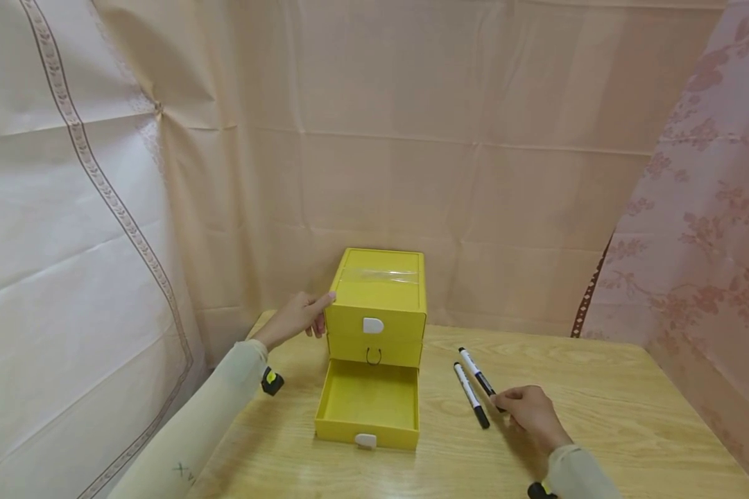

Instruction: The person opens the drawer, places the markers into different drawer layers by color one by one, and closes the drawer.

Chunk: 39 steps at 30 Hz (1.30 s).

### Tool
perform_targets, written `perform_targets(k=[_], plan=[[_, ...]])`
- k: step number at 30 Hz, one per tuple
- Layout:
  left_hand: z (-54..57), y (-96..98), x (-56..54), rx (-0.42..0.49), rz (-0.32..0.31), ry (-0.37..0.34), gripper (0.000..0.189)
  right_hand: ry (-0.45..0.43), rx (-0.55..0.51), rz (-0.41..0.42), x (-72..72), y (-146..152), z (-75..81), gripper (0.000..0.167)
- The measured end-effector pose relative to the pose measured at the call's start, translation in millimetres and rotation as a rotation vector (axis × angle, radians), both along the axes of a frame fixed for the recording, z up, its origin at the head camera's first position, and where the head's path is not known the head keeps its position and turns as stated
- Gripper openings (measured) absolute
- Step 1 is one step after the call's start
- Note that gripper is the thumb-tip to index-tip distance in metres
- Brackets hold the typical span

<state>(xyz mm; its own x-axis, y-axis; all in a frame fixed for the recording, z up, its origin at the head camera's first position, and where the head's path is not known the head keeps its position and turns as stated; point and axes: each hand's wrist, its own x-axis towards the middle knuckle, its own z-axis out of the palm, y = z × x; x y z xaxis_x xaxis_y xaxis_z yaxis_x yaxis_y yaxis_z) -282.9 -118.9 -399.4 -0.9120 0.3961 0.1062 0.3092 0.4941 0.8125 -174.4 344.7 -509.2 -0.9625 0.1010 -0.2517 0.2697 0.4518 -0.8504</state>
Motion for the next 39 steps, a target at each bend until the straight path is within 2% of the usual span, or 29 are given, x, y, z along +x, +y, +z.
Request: perform_targets(k=[9,16,22,39], plan=[[1.1,-0.3,-1.4,-0.001,-0.007,-0.003,0.077,0.000,0.018,0.002,3.4,-2.6,3.4,0.031],[1.0,0.3,-2.1,-0.003,-0.009,-0.007,0.078,0.038,0.065,0.032,7.8,-6.0,8.5,0.033],[0.8,1.1,-2.4,-0.002,-0.011,0.001,0.078,0.048,0.066,0.042,11.7,-12.3,14.6,0.032],[-0.5,0.3,0.2,0.013,-0.002,-0.024,0.078,0.037,0.066,0.066,18.1,-21.0,15.4,0.026]])
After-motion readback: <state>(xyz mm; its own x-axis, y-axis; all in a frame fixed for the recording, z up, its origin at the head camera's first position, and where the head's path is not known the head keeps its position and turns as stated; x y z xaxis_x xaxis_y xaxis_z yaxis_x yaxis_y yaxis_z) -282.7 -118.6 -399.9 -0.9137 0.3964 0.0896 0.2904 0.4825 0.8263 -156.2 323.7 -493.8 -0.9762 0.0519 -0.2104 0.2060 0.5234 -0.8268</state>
